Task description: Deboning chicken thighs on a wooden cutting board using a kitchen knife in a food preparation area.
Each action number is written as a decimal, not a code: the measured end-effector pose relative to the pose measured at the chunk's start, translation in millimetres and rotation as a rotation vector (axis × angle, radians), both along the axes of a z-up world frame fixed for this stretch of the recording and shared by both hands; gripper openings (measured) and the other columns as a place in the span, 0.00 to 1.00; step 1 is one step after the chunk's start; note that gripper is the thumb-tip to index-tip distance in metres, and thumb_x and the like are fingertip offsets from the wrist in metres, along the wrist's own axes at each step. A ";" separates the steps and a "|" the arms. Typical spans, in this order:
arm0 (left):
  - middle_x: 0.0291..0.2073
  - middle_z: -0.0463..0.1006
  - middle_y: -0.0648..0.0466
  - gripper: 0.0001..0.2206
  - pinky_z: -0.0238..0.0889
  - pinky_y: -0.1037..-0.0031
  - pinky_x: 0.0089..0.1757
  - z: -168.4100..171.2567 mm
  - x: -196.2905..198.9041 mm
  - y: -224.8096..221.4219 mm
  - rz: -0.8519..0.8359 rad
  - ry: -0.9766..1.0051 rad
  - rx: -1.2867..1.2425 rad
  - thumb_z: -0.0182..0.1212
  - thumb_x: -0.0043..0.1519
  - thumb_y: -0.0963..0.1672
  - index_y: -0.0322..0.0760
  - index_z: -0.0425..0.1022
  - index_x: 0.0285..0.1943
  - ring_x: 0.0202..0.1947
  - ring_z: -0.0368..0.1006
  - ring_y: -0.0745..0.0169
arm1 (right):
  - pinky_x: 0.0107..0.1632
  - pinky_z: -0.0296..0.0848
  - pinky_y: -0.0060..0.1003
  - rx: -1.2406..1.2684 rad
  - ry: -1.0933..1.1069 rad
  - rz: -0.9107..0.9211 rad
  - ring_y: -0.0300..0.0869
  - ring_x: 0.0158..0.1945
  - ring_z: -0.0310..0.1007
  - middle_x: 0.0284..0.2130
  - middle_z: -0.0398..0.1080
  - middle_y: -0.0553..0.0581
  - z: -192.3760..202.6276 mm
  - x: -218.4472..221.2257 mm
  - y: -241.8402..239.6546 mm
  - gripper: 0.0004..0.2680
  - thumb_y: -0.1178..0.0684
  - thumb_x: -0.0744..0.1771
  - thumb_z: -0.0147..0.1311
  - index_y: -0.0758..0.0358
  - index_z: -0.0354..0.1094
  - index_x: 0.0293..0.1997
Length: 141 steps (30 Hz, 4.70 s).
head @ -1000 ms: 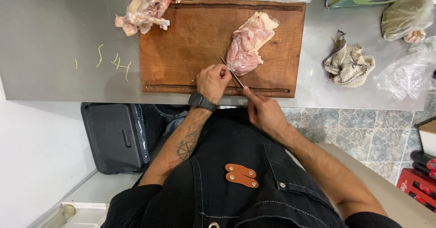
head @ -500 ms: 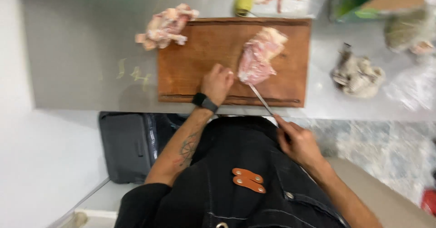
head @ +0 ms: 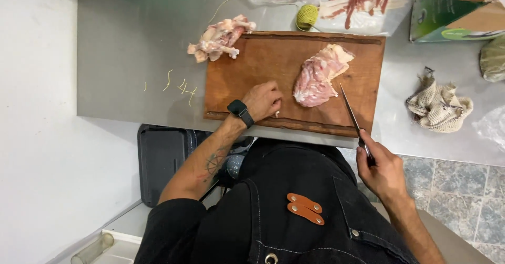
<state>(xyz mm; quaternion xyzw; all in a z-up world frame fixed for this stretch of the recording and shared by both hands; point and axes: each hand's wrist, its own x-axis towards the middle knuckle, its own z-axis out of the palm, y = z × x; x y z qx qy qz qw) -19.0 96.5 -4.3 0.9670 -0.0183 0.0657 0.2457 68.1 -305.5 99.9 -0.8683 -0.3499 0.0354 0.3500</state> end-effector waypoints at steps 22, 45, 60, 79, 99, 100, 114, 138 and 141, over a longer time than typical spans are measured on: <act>0.53 0.81 0.48 0.19 0.73 0.62 0.50 14.6 -55.2 -35.8 -0.231 -0.060 0.120 0.60 0.58 0.31 0.35 0.82 0.57 0.50 0.73 0.48 | 0.37 0.72 0.42 0.002 0.070 0.075 0.44 0.26 0.66 0.41 0.79 0.64 -21.7 59.9 -21.4 0.17 0.59 0.73 0.58 0.69 0.73 0.73; 0.59 0.82 0.53 0.15 0.68 0.58 0.61 5.0 158.9 -3.7 -0.272 -0.108 -0.166 0.60 0.68 0.43 0.46 0.81 0.63 0.63 0.76 0.45 | 0.42 0.80 0.62 -0.295 -0.076 -0.157 0.65 0.41 0.81 0.43 0.78 0.60 -52.9 78.7 -24.6 0.17 0.49 0.70 0.58 0.51 0.76 0.68; 0.51 0.75 0.51 0.23 0.69 0.52 0.47 45.0 178.4 0.7 -0.731 0.033 0.520 0.66 0.45 0.50 0.44 0.80 0.51 0.55 0.70 0.43 | 0.49 0.83 0.42 -0.495 -0.406 -0.363 0.47 0.53 0.80 0.45 0.76 0.47 -114.0 98.1 -29.9 0.11 0.41 0.67 0.67 0.39 0.82 0.55; 0.52 0.81 0.46 0.12 0.75 0.55 0.54 31.5 48.7 6.5 -0.495 -0.819 0.393 0.54 0.76 0.45 0.36 0.80 0.44 0.50 0.77 0.46 | 0.58 0.74 0.48 0.263 -0.571 0.323 0.48 0.44 0.76 0.42 0.73 0.53 -84.6 51.1 144.2 0.08 0.55 0.70 0.54 0.55 0.77 0.54; 0.36 0.87 0.54 0.17 0.75 0.65 0.41 161.9 57.4 5.2 -0.210 0.121 -0.565 0.73 0.50 0.41 0.49 0.88 0.50 0.38 0.85 0.51 | 0.40 0.73 0.26 0.411 0.669 0.142 0.32 0.38 0.71 0.37 0.79 0.54 29.0 73.7 128.6 0.15 0.66 0.65 0.60 0.57 0.75 0.56; 0.38 0.87 0.51 0.18 0.74 0.67 0.42 176.8 59.6 0.2 -0.193 0.199 -0.740 0.68 0.52 0.39 0.42 0.86 0.53 0.40 0.81 0.55 | 0.40 0.75 0.27 0.447 0.714 0.138 0.33 0.36 0.72 0.36 0.79 0.56 41.6 80.7 129.4 0.15 0.66 0.65 0.62 0.61 0.74 0.57; 0.39 0.86 0.61 0.26 0.74 0.72 0.41 -1.1 78.1 -40.5 0.623 0.504 -0.715 0.85 0.44 0.53 0.53 0.84 0.52 0.44 0.84 0.64 | 0.30 0.89 0.41 0.158 1.169 -0.144 0.42 0.26 0.81 0.39 0.76 0.57 -41.1 127.8 154.9 0.17 0.57 0.65 0.68 0.71 0.71 0.59; 0.63 0.80 0.46 0.30 0.80 0.63 0.49 120.4 123.5 10.2 0.396 0.153 -0.521 0.80 0.59 0.48 0.40 0.73 0.70 0.54 0.80 0.54 | 0.55 0.83 0.58 0.550 1.291 -0.588 0.57 0.60 0.78 0.65 0.69 0.72 1.1 36.7 53.9 0.30 0.50 0.65 0.62 0.62 0.51 0.75; 0.52 0.84 0.52 0.21 0.82 0.68 0.44 118.9 84.6 10.1 0.489 0.083 -0.550 0.75 0.63 0.46 0.43 0.75 0.63 0.47 0.84 0.61 | 0.49 0.84 0.49 0.520 1.099 -0.586 0.56 0.48 0.82 0.53 0.77 0.69 -12.8 39.1 -9.0 0.17 0.63 0.70 0.55 0.63 0.62 0.68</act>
